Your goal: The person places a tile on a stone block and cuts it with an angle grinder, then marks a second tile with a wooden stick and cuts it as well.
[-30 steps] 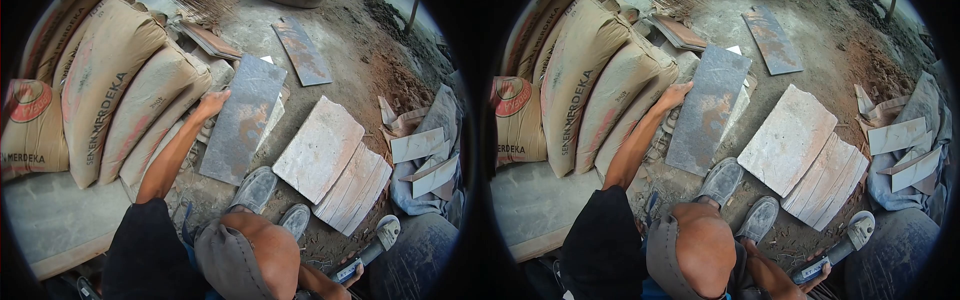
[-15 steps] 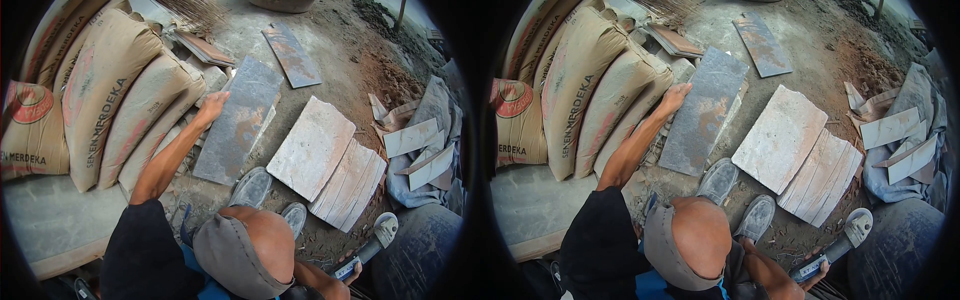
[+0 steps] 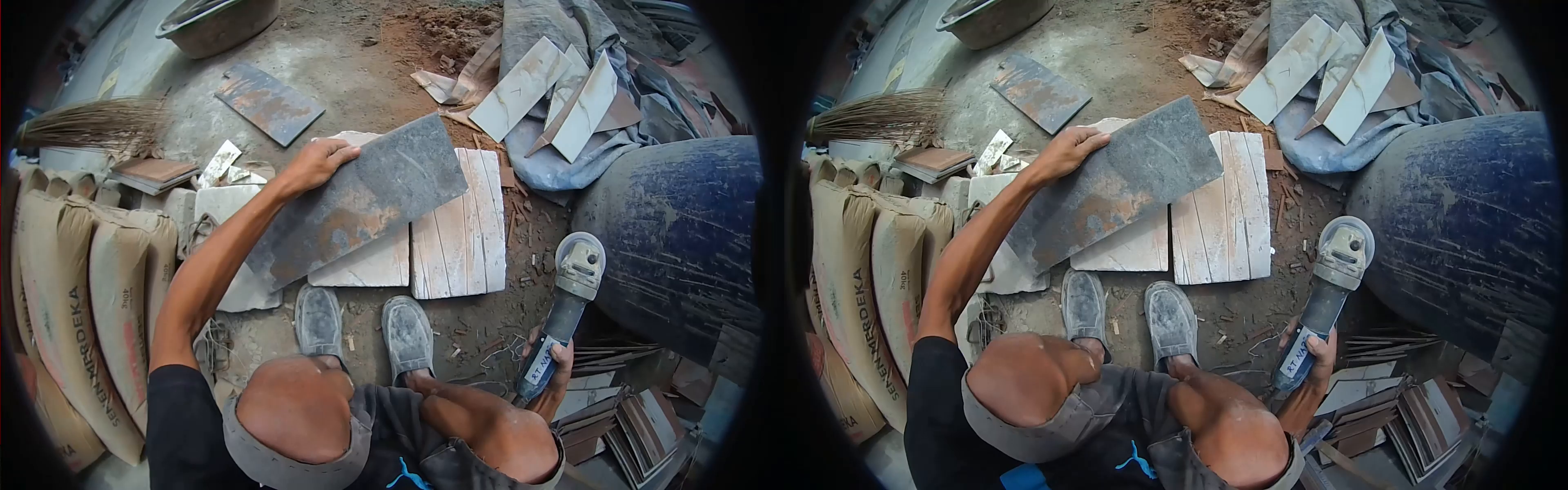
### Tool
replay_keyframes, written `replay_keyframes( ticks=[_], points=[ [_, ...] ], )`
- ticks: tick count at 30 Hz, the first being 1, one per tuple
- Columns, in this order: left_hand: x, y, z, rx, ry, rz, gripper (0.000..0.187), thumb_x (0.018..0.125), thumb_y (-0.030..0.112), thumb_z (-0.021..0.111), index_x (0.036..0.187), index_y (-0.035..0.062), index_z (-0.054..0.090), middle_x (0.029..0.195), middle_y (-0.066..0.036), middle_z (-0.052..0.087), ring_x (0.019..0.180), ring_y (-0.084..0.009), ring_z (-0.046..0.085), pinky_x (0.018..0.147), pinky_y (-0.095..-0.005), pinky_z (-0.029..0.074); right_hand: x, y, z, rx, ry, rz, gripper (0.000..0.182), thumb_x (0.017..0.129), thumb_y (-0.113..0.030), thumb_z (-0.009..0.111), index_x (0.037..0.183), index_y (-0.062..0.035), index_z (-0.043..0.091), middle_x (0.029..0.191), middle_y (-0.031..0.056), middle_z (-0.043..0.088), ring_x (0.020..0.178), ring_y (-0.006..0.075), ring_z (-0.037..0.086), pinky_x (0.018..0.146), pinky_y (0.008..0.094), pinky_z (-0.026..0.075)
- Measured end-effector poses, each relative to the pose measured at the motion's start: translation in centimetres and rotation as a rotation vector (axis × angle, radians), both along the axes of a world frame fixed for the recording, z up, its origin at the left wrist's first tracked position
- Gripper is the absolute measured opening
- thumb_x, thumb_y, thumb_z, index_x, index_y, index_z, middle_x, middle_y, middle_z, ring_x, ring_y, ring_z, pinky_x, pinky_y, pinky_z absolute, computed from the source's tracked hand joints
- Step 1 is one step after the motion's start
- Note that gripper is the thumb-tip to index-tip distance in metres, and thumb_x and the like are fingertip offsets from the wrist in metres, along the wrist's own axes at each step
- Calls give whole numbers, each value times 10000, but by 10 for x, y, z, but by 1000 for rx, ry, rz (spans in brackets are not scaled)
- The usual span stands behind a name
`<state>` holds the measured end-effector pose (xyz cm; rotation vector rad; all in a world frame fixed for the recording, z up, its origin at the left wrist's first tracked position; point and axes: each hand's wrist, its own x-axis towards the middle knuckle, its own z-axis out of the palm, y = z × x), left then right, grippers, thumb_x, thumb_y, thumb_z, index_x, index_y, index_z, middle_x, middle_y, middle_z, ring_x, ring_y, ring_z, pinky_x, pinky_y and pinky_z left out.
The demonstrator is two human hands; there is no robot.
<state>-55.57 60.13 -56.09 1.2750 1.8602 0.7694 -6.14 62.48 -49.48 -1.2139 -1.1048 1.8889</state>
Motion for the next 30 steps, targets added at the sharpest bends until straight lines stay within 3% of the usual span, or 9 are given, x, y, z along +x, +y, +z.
replay_keyframes(
  ticks=[5,6,7,9,16,19,22,25,30],
  points=[
    [73,84,-40,72,11,-385,432,916,394,511,1035,-2,638,993,-206,645,910,-340,611,796,-392,462,8,-7,2,28,-11,-38,493,671,-334,690,925,33,480,745,138,579,588,208,611,502,304,517],
    [86,98,-48,106,40,-459,442,907,411,515,1037,7,641,994,-201,645,926,-359,606,810,-411,461,21,-5,-5,42,-26,-2,501,670,-323,691,946,31,470,750,142,577,586,211,610,495,309,520],
    [99,108,-51,34,40,-478,430,896,420,525,1039,33,648,986,-197,647,925,-365,607,808,-416,464,22,-7,1,3,-31,32,578,692,-311,686,1097,14,432,789,141,554,610,220,582,507,293,492],
    [122,125,-64,51,47,-499,427,883,436,536,1019,50,659,973,-196,649,929,-370,607,805,-431,469,20,-11,8,-9,-38,1,585,694,-324,676,1102,16,430,792,140,547,616,222,577,514,311,494],
    [151,143,-85,19,146,-388,427,847,457,571,940,56,687,911,-189,662,910,-370,619,776,-453,485,20,-9,13,7,-120,-16,564,698,-335,661,1083,8,432,786,133,545,616,217,573,523,327,496],
    [155,141,-84,4,191,-263,430,790,436,656,882,18,692,906,-236,655,885,-377,638,751,-443,509,16,-5,7,35,-124,-8,523,696,-329,665,1034,8,449,777,132,556,613,220,582,525,323,498],
    [163,143,-92,-5,226,-194,426,777,422,672,841,2,694,869,-251,656,851,-375,649,739,-436,520,10,-5,5,52,-213,-50,524,655,-329,685,971,25,464,711,114,569,553,198,592,461,296,493],
    [171,141,-95,-41,271,-167,331,804,382,643,851,58,695,893,-178,652,882,-353,629,756,-457,508,12,-3,0,66,-234,-32,484,678,-321,689,966,7,480,772,113,592,588,190,598,502,296,497],
    [171,120,-82,141,211,39,408,803,258,661,1143,54,563,1079,-168,569,989,-360,575,833,-445,487,15,2,-12,92,-273,-33,488,664,-302,697,984,-2,484,766,103,594,582,180,594,508,287,502]
  ],
)
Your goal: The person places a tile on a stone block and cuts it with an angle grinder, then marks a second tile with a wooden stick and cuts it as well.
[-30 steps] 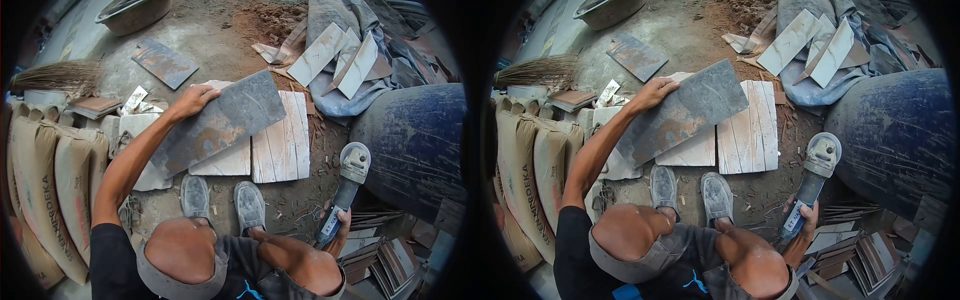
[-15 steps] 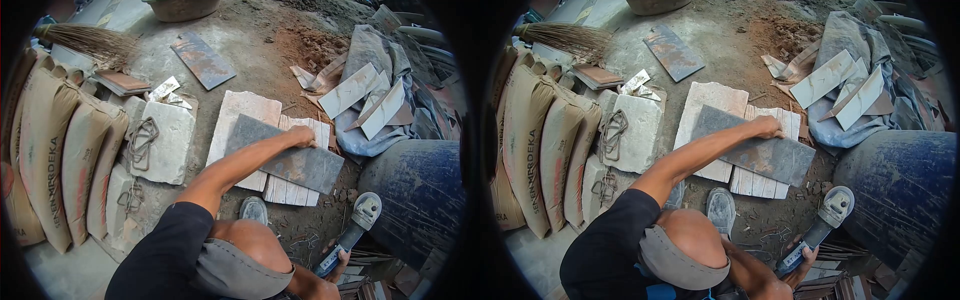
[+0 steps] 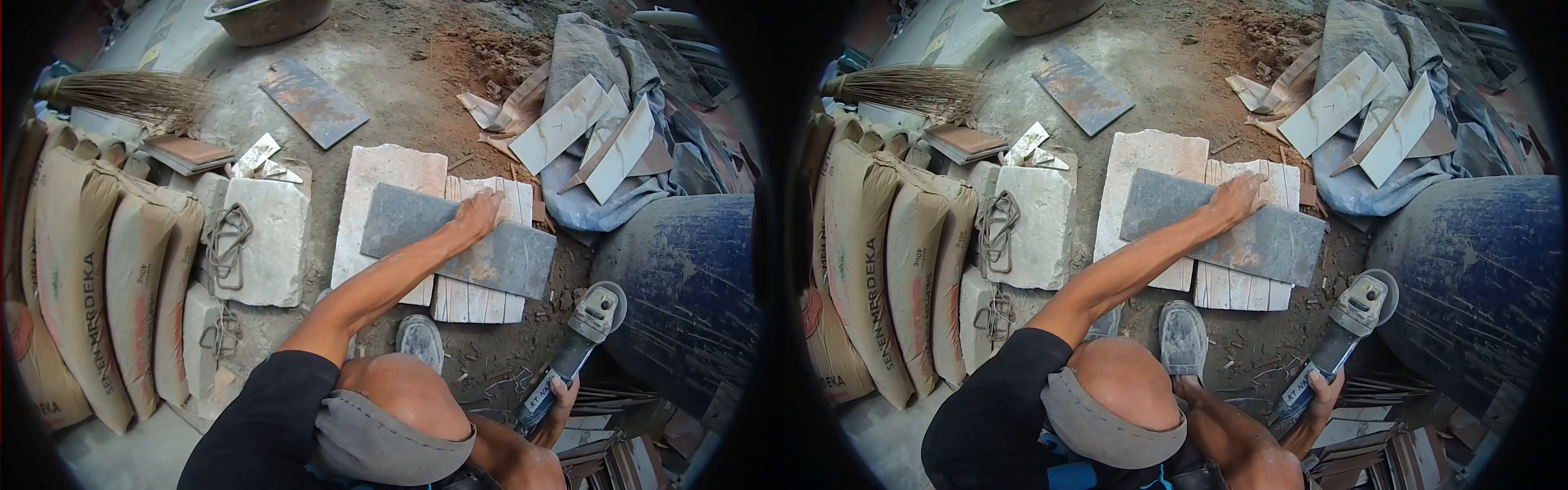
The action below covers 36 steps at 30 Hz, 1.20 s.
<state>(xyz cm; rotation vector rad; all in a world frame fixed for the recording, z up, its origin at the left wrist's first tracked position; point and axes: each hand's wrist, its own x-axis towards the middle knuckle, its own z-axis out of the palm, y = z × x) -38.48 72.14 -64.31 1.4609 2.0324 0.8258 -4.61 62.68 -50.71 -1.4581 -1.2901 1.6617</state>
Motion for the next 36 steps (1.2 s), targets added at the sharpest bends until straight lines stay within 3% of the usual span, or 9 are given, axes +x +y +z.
replay_keyframes(
  ticks=[6,16,20,24,27,30,32,34,36],
  points=[
    [-18,-65,32,201,14,21,427,815,229,649,1181,43,530,1012,-161,584,976,-357,568,849,-427,472,5,3,-12,1,-85,-21,609,639,-323,706,1108,-3,485,787,16,520,639,107,509,597,221,410],
    [-189,-209,-10,208,224,689,233,832,115,605,1038,8,606,977,-145,634,893,-279,619,813,-358,475,15,7,-22,-17,-113,11,677,646,-325,724,1179,7,473,871,6,514,723,85,480,661,215,390],
    [-247,-201,-19,58,70,780,289,809,133,616,1072,14,599,984,-145,661,907,-271,640,809,-354,491,14,11,-22,-49,-123,43,712,651,-320,718,1220,16,452,889,22,522,749,96,495,685,233,407],
    [-306,-161,-37,-12,171,690,282,781,132,621,1032,6,604,1062,-201,620,963,-317,614,819,-401,487,0,5,-10,-109,-133,37,742,653,-315,714,1249,19,426,893,32,523,742,111,505,684,239,416],
    [-330,-139,-34,-159,304,757,308,775,172,621,1021,-12,596,1034,-210,632,979,-339,608,823,-426,492,-5,-1,-10,-14,-140,-65,564,694,-302,675,1123,-21,438,797,68,550,652,162,552,589,277,459],
    [-357,-118,-38,-253,221,987,323,766,226,642,966,-25,611,1044,-223,630,1007,-369,595,841,-441,489,9,4,-24,10,-162,-44,560,695,-301,671,1123,-23,440,789,64,544,643,160,547,586,277,458],
    [-389,-113,-55,-361,-128,1180,331,777,288,656,913,-14,637,966,-196,660,906,-339,644,760,-434,530,8,6,-22,-7,-177,-19,583,682,-310,677,1127,-21,437,788,66,546,638,159,547,571,278,456],
    [-405,-109,-66,-354,-360,1377,397,736,392,739,870,25,667,749,-102,676,617,-208,655,512,-379,539,2,9,-17,-32,-200,-29,595,673,-316,681,1128,-20,437,788,67,548,639,158,548,569,277,456],
    [-416,-106,-71,-491,-464,1363,274,778,330,734,912,106,650,843,-28,641,681,-158,607,572,-314,531,-19,10,-7,-82,-197,-42,611,648,-336,692,1109,-22,442,764,72,550,619,163,551,545,282,457]
  ],
)
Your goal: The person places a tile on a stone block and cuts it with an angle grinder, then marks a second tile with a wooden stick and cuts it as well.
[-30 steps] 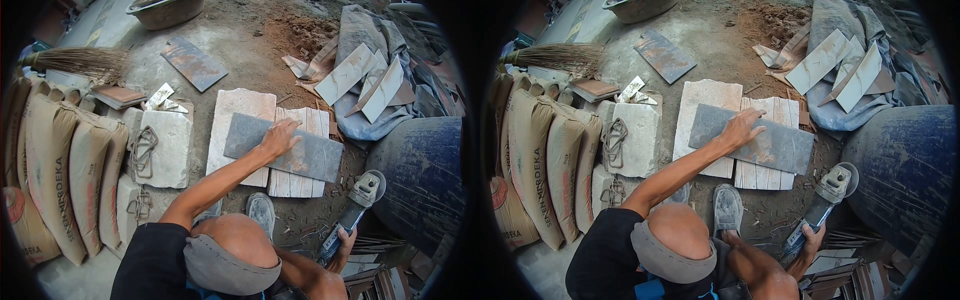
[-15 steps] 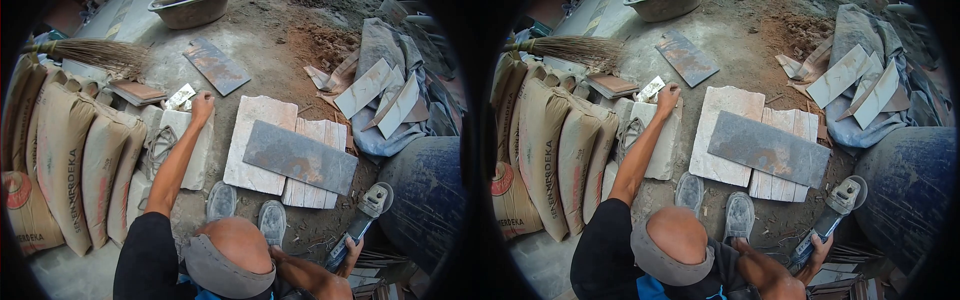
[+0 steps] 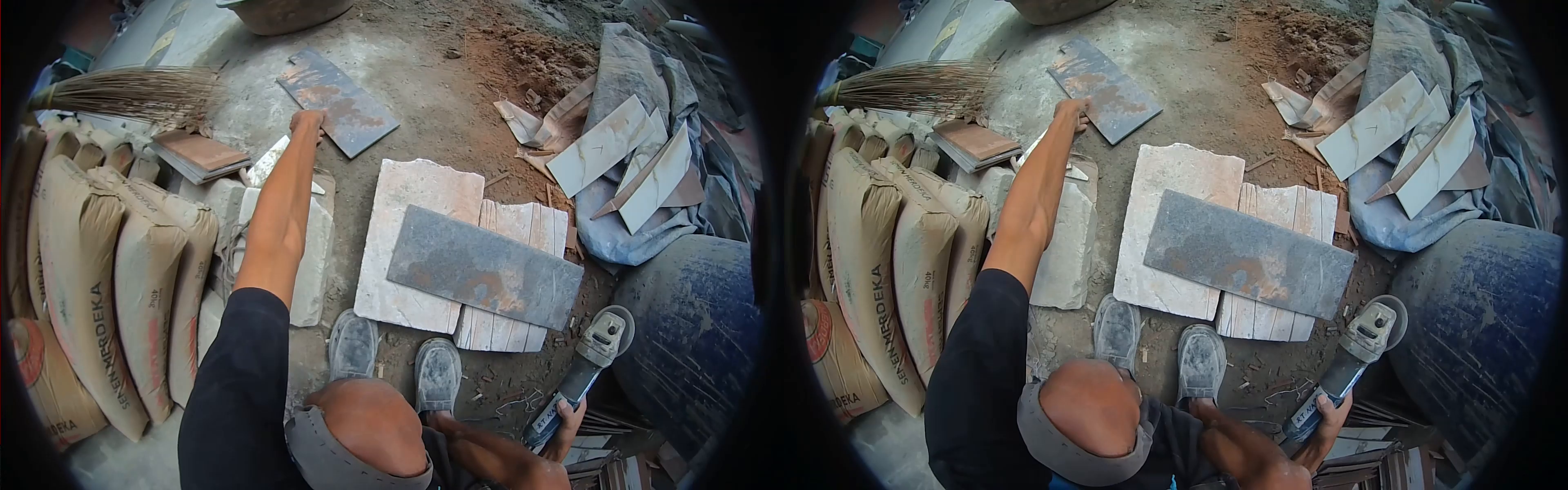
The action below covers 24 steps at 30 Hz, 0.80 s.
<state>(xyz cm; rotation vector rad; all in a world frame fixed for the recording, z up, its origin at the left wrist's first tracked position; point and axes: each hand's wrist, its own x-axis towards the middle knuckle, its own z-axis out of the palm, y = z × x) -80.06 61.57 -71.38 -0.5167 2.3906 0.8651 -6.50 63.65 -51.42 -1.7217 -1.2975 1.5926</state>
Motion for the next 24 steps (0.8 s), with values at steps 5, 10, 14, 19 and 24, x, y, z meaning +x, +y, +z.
replay_keyframes(
  ticks=[5,10,14,19,24],
  points=[
    [12,-8,5,279,-103,-23,174,822,280,700,870,129,628,834,19,600,738,-142,549,721,-296,533,-22,2,7,-12,21,14,565,647,-357,693,1032,-19,455,719,93,558,564,180,567,473,297,477],
    [11,-6,26,782,-176,43,195,865,146,619,1029,44,594,965,-80,628,802,-193,606,764,-374,557,-24,1,9,-22,41,14,576,633,-369,713,1004,-12,453,725,104,571,555,185,581,461,297,490],
    [30,-11,38,830,-48,-63,207,874,95,583,1052,-10,564,991,-109,631,908,-227,633,787,-387,543,-37,-2,21,-23,81,3,607,607,-389,743,1002,-9,482,724,90,574,574,177,589,504,282,486],
    [107,-38,57,1050,-10,-21,193,872,115,600,1025,1,573,976,-90,634,863,-202,631,761,-333,517,-28,-5,21,-5,112,8,600,606,-385,739,991,-4,479,726,97,578,570,185,594,499,288,488],
    [202,-58,96,1165,34,-72,225,865,151,626,1029,7,575,976,-72,629,834,-167,618,740,-294,500,-18,-4,19,15,143,48,583,618,-376,734,996,-8,485,723,92,576,582,180,596,528,285,489]
  ],
)
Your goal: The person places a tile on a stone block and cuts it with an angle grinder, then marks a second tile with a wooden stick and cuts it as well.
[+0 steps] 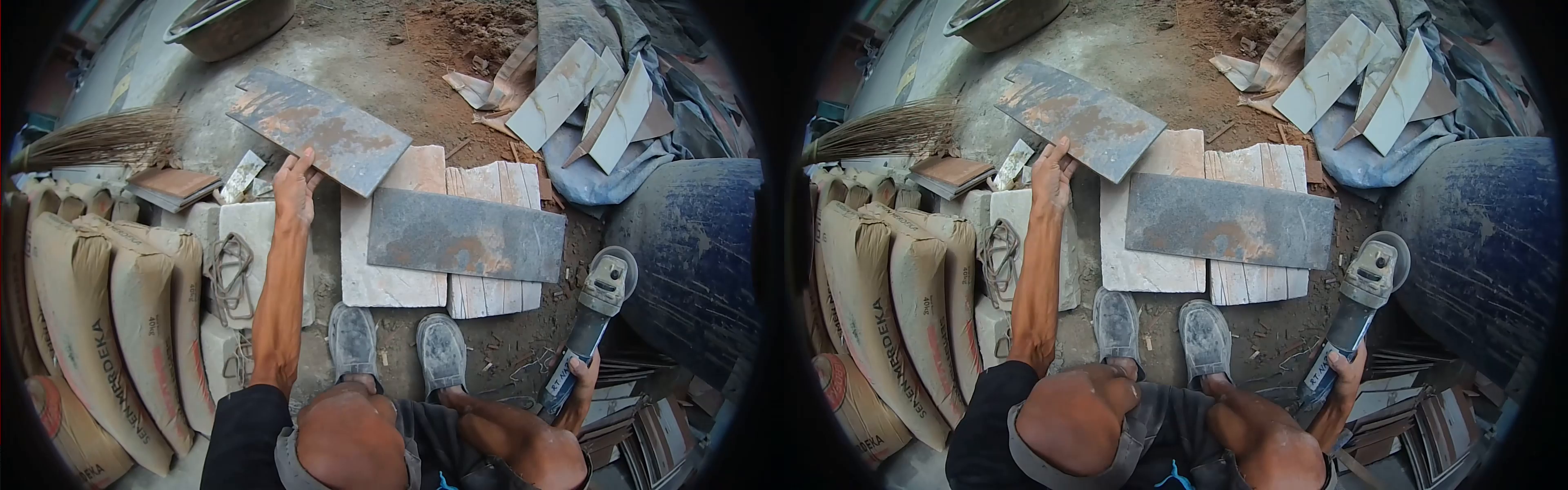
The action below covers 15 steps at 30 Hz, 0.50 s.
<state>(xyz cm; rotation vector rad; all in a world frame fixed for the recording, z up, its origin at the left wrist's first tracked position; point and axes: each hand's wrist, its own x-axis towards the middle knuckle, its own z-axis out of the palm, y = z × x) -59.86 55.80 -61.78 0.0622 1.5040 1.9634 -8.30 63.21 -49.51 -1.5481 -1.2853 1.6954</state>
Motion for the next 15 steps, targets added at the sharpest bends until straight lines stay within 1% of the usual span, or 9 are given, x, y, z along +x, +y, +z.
replay_keyframes(
  ticks=[2,3,4,5,6,7,9,11,15],
  points=[
    [39,-1,12,21,-6,21,223,878,152,612,1057,31,554,968,-41,614,892,-136,603,783,-275,483,-1,-2,2,6,1,-13,578,617,-374,739,992,-11,491,718,84,572,588,178,596,546,285,487],
    [52,-4,11,21,-1,23,231,881,150,607,1070,31,550,977,-42,615,896,-135,601,796,-276,479,0,-2,0,8,7,2,580,614,-375,743,990,-9,494,720,83,570,583,177,593,544,287,483],
    [68,-3,8,27,-8,4,239,883,149,602,1083,30,545,986,-43,616,900,-133,599,809,-277,474,1,-2,0,-10,22,11,583,607,-367,745,1002,-13,503,743,69,568,609,158,581,567,279,477],
    [84,-2,10,21,-8,6,248,885,147,599,1093,26,542,995,-46,616,903,-137,599,822,-283,473,7,-3,-4,12,-6,-2,587,598,-360,747,1016,-21,513,768,39,559,652,126,556,606,249,454],
    [97,-2,12,15,-4,5,256,886,146,597,1103,21,539,1003,-49,616,906,-140,598,835,-289,472,18,-2,-8,-28,-33,21,600,588,-356,751,1034,-25,524,801,12,548,700,100,530,642,226,425],
    [109,-3,7,28,15,-15,320,883,164,604,1142,-3,517,1069,-74,592,926,-158,585,807,-292,472,19,-3,-6,-45,-31,19,624,585,-366,760,1048,-18,527,825,6,546,731,95,523,667,227,418],
    [134,2,10,57,-7,-71,313,886,164,603,1139,1,514,1069,-72,586,941,-158,582,816,-296,473,17,-3,-4,-20,-5,14,641,591,-365,773,1067,-14,527,861,15,553,785,109,532,721,248,431],
    [155,6,6,42,-64,-16,297,893,157,598,1136,9,515,1059,-67,586,943,-156,583,822,-295,475,15,-2,3,-37,10,-2,639,597,-348,777,1079,-14,524,873,19,558,793,111,534,733,251,436],
    [184,19,1,112,-120,-81,253,907,132,575,1127,26,507,1063,-63,580,936,-155,585,824,-300,483,23,-2,1,-1,8,-3,630,605,-326,776,1088,-12,520,885,23,562,794,110,534,734,253,438]
  ],
)
